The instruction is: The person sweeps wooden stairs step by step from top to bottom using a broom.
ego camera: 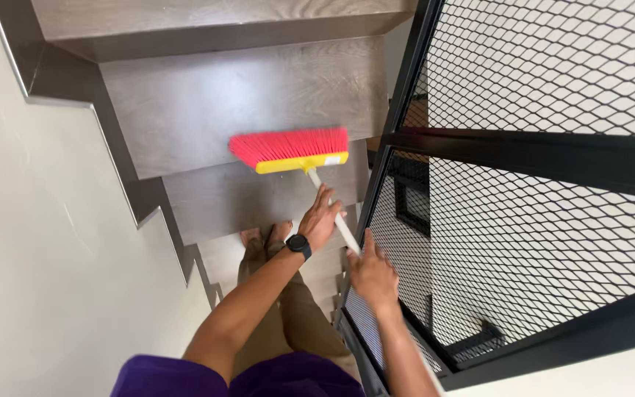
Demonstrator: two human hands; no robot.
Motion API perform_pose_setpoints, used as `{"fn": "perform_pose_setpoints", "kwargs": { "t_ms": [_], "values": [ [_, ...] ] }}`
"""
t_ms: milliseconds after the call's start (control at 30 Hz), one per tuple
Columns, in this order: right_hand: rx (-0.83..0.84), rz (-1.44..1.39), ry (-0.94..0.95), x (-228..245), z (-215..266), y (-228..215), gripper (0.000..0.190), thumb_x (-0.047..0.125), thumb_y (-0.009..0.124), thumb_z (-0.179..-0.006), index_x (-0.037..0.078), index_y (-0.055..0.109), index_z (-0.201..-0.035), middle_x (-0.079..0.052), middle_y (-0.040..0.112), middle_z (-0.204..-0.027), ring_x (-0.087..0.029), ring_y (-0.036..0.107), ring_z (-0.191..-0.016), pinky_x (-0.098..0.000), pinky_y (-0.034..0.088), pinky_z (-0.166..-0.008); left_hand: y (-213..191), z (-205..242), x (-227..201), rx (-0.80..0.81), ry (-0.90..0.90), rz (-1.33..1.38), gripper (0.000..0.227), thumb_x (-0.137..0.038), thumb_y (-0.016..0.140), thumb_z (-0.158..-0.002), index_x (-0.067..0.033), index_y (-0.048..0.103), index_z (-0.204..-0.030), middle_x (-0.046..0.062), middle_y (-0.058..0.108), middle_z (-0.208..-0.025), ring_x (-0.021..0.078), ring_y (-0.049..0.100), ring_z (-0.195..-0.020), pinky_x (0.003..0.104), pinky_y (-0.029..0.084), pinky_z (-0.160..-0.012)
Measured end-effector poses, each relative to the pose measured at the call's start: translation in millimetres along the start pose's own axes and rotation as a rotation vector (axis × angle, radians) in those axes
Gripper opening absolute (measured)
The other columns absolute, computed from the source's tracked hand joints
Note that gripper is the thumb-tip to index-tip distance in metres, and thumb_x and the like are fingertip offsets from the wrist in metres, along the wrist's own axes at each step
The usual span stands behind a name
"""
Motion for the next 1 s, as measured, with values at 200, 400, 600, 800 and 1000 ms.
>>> {"fn": "perform_pose_setpoints", "kwargs": {
  "t_ms": [200,400,600,800,1000],
  "values": [
    [0.230,-0.492,0.307,-26.8,-84.2,41.6,0.056,0.037,0.045,-0.102,0.022,0.039,-0.157,-0.021,0.062,-0.136,-0.045,0.067,-0.111,-0.0502,0.054,-0.095,-38.8,-91.8,28.5,-0.151,0.022,0.090,0.024,-0.012,0.076,-0.092,-0.0059,0.061,-0.110,0.030,0.032,-0.160,0.0452,0.026,-0.154,0.045,0.046,-0.115],
    [0.026,-0.553,0.235,-37.4,-166.4,63.2,0.052,0.030,0.047,-0.105,0.021,0.040,-0.156,-0.023,0.062,-0.136,-0.047,0.064,-0.114,-0.0489,0.051,-0.098,-71.3,-145.8,21.0,-0.119,-0.052,-0.033,0.066,0.001,0.070,-0.080,-0.0134,0.055,-0.143,0.022,0.032,-0.164,0.0375,0.030,-0.153,0.042,0.042,-0.115],
    [0.109,-0.457,0.298,-71.3,-231.0,87.4,0.055,0.023,0.044,-0.102,0.025,0.041,-0.157,-0.024,0.070,-0.120,-0.042,0.071,-0.100,-0.0475,0.055,-0.092,-63.8,-117.7,38.4,-0.090,-0.144,0.089,0.069,0.000,0.066,-0.084,-0.0056,0.046,-0.149,0.023,0.032,-0.159,0.0398,0.038,-0.144,0.044,0.041,-0.112],
    [0.389,-0.483,0.165,-42.4,-116.9,79.0,0.054,0.011,0.030,-0.105,0.003,0.027,-0.158,-0.017,0.068,-0.060,-0.022,0.061,-0.038,-0.0319,0.053,-0.033,-40.2,-72.6,65.6,-0.161,-0.224,0.124,0.052,-0.004,0.057,-0.091,-0.0018,0.052,-0.143,0.023,0.047,-0.153,0.0406,0.049,-0.136,0.044,0.042,-0.111],
    [0.404,-0.535,0.287,12.3,-63.0,7.1,0.058,0.020,0.043,-0.102,0.016,0.034,-0.159,-0.016,0.067,-0.061,-0.021,0.061,-0.046,-0.0426,0.053,-0.048,-70.7,-25.6,75.1,-0.273,-0.397,0.289,0.041,-0.021,0.055,-0.101,-0.0027,0.057,-0.138,0.020,0.054,-0.148,0.0382,0.051,-0.135,0.044,0.043,-0.110]
  ]
}}
Point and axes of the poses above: each hand's wrist, its own z-axis away from the middle knuckle, its own y-axis out of the palm, x = y × z, the point moved 2 cm from there along -z, towards the middle knuckle
